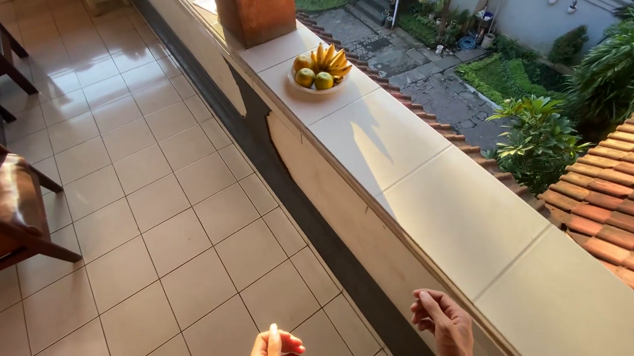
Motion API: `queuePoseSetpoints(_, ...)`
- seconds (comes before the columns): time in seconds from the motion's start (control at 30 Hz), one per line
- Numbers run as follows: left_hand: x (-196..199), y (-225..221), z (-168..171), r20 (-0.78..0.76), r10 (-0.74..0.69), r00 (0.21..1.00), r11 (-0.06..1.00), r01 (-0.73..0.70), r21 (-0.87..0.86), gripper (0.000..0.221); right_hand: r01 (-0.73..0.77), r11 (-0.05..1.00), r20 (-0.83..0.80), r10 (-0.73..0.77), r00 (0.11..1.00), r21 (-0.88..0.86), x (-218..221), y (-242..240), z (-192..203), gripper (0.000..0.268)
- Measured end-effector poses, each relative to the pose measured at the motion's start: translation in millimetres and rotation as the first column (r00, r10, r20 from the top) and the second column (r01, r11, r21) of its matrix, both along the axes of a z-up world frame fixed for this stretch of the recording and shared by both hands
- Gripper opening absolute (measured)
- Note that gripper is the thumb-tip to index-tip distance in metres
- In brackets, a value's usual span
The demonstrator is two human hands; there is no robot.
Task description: The person carries a tray with a kettle and cups to a small table and sets it down. They then walk to a ledge, pick up a teapot, and place it on the table. They repeat this with a second teapot. Finally, they pick up a plate of fruit and place it on the table between the teapots.
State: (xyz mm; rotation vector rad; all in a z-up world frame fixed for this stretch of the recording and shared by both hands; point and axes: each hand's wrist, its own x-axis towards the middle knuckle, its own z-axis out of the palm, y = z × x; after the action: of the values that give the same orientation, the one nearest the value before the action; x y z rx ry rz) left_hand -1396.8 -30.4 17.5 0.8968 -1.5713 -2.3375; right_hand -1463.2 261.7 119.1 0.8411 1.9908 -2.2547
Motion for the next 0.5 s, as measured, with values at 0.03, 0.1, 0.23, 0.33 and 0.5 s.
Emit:
queuePoseSetpoints(0.03, -9.6, -2.1, -4.5, 0.005, 0.004, 1.000, 1.000, -0.004, 0.003, 0.032, -0.004, 1.000, 0.005, 0.004, 1.000, 0.003, -13.1, -3.1, -3.9, 0.024)
queuePoseSetpoints(0.1, -30.0, -7.5, -14.1, -0.003, 0.000, 1.000, 1.000, 0.000, -0.019, 0.033, -0.039, 0.999, 0.028, 0.039, 0.999, 0.011, -40.1, -10.5, -11.9, 0.024)
queuePoseSetpoints(0.23, -71.9, -29.8, -38.1, 0.059, -0.008, 0.998, 1.000, 0.008, -0.003, 0.034, -0.064, 0.998, 0.048, 0.064, 0.997, -0.012, -91.2, -35.8, -28.7, 0.025)
queuePoseSetpoints(0.33, -112.7, -58.0, -61.3, 0.060, 0.007, 0.998, 1.000, -0.007, 0.002, 0.032, -0.077, 0.996, 0.078, 0.080, 0.994, -0.038, -129.2, -60.6, -38.5, 0.025)
queuePoseSetpoints(0.5, -199.6, -113.4, -50.6, 0.041, 0.016, 0.999, 1.000, -0.017, 0.020, 0.032, -0.032, 0.998, 0.057, 0.035, 0.998, -0.048, -202.7, -113.5, -38.6, 0.025)
